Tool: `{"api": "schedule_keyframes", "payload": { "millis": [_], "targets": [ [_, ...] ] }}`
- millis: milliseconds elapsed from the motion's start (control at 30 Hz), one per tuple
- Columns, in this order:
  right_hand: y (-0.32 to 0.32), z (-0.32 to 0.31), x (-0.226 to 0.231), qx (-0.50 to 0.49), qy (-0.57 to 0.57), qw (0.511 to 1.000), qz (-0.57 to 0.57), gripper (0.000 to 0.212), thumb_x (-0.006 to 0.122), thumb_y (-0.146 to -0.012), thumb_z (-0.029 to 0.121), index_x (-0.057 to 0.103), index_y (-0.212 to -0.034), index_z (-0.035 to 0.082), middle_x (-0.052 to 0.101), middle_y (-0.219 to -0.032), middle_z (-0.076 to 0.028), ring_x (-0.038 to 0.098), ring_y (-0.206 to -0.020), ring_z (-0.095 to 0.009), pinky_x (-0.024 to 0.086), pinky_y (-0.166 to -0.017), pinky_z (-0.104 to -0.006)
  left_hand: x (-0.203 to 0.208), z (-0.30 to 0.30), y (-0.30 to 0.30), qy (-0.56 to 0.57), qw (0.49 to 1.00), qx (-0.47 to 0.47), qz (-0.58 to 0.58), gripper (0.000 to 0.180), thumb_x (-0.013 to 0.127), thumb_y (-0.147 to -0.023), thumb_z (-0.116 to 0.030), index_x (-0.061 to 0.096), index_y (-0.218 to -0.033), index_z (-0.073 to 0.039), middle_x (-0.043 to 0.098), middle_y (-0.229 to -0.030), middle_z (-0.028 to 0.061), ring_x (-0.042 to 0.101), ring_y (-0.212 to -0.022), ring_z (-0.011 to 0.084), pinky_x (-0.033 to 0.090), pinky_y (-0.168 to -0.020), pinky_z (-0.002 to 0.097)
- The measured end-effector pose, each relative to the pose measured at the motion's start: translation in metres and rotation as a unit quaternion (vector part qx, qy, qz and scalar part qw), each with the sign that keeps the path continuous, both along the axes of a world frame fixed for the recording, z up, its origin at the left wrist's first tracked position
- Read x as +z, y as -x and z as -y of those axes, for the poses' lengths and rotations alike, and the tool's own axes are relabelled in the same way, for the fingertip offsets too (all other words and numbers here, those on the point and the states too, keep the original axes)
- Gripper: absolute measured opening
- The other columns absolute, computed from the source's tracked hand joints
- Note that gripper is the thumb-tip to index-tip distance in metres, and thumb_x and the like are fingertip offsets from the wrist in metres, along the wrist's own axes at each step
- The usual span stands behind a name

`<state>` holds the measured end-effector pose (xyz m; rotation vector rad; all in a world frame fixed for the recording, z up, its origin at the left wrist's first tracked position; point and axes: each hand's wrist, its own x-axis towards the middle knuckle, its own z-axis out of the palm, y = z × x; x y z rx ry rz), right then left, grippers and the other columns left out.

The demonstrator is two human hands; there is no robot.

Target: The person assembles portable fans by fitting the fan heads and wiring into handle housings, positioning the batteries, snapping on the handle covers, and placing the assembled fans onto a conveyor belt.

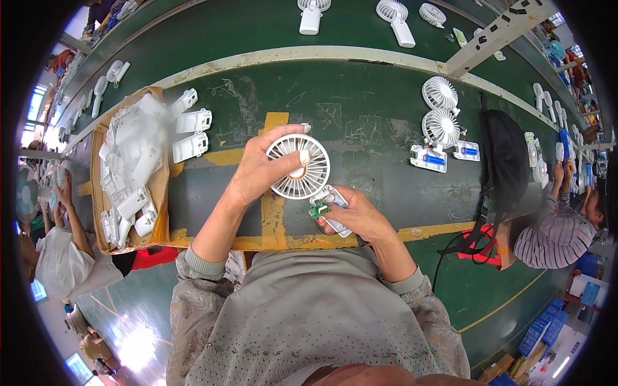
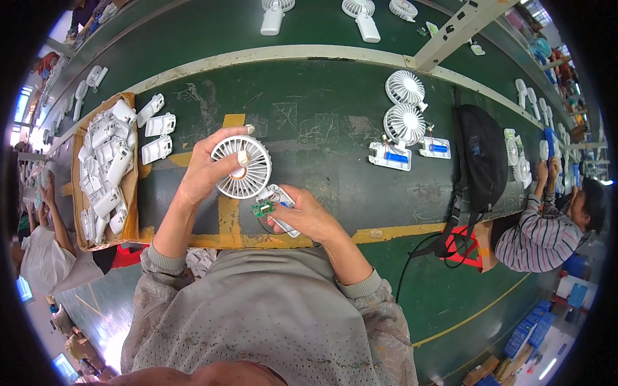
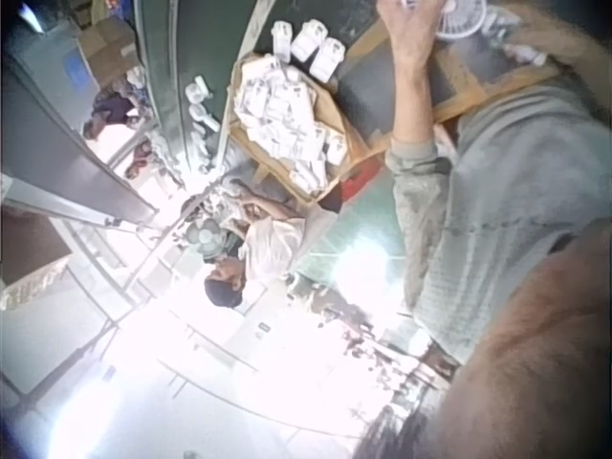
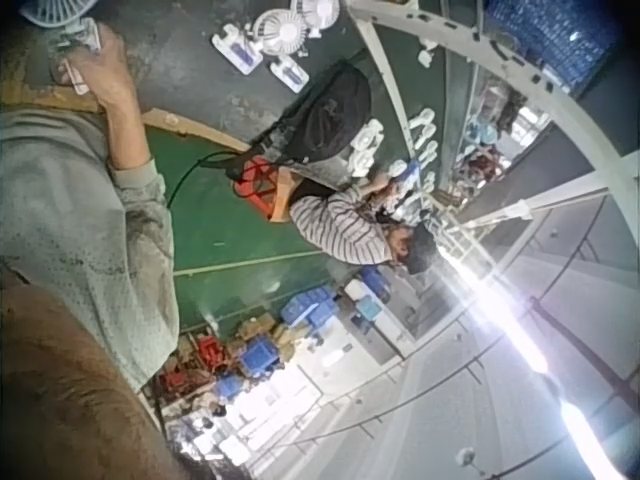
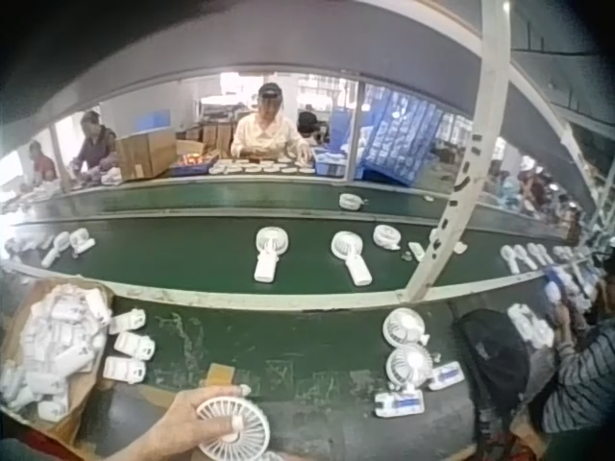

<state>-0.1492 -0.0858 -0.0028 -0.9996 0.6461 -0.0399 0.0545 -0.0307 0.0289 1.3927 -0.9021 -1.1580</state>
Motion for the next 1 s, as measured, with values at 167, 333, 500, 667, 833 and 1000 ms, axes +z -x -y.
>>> {"api": "schedule_keyframes", "payload": {
  "millis": [167,333,500,667,833,1000],
  "targets": [
    [-0.001,-0.005,-0.001,-0.03,0.006,0.999,0.022,0.018,0.055,-0.087,0.007,0.054,-0.104,0.001,0.061,-0.082,-0.006,0.06,-0.07,-0.01,0.052,-0.06,-0.0222,-0.004,0.002,-0.001,0.001,1.0,-0.003,0.016,0.038,0.067,-0.078,-0.009,0.057,-0.114,-0.002,0.062,-0.094,0.0054,0.058,-0.083,0.0092,0.049,-0.075,0.0241],
    [-0.002,-0.003,0.003,-0.033,0.019,0.999,0.027,0.016,0.052,-0.088,0.009,0.055,-0.101,0.0,0.061,-0.08,-0.006,0.06,-0.069,-0.01,0.051,-0.061,-0.0233,-0.004,0.005,-0.002,-0.005,1.0,-0.012,0.001,0.039,0.067,-0.078,-0.009,0.057,-0.114,-0.001,0.062,-0.094,0.0056,0.058,-0.083,0.0088,0.049,-0.074,0.024],
    [-0.002,-0.001,0.0,-0.027,0.192,0.981,0.029,0.015,0.047,-0.09,0.01,0.058,-0.092,0.0,0.063,-0.076,-0.004,0.058,-0.067,-0.008,0.048,-0.06,-0.0223,-0.004,0.007,-0.003,-0.001,1.0,-0.013,0.007,0.041,0.067,-0.078,-0.01,0.056,-0.116,-0.001,0.062,-0.095,0.0053,0.057,-0.084,0.0081,0.048,-0.075,0.024],
    [-0.011,0.001,-0.028,-0.126,0.15,0.981,0.003,0.017,0.045,-0.091,0.011,0.057,-0.095,-0.001,0.062,-0.075,-0.005,0.058,-0.064,-0.01,0.049,-0.058,-0.0247,0.011,0.007,0.006,0.202,0.849,0.062,0.484,0.036,0.066,-0.074,-0.006,0.057,-0.108,0.001,0.061,-0.097,0.0155,0.059,-0.093,0.0305,0.047,-0.083,0.0343],
    [-0.027,0.007,-0.023,-0.185,0.058,0.981,-0.018,0.022,0.041,-0.094,0.013,0.058,-0.096,-0.001,0.062,-0.075,-0.006,0.059,-0.062,-0.011,0.049,-0.055,-0.0238,-0.002,-0.008,0.029,0.15,0.89,-0.036,0.429,0.023,0.066,-0.074,-0.008,0.062,-0.096,-0.003,0.062,-0.091,0.0116,0.061,-0.08,0.0302,0.05,-0.068,0.0371],
    [-0.03,0.007,-0.028,-0.186,0.005,0.982,-0.02,0.023,0.04,-0.095,0.014,0.056,-0.099,-0.003,0.063,-0.082,-0.01,0.062,-0.066,-0.014,0.054,-0.062,-0.0257,-0.018,-0.01,0.034,0.091,0.916,-0.046,0.389,0.021,0.063,-0.076,0.0,0.061,-0.096,0.001,0.062,-0.091,0.0151,0.061,-0.08,0.0322,0.05,-0.067,0.0355]
  ]
}}
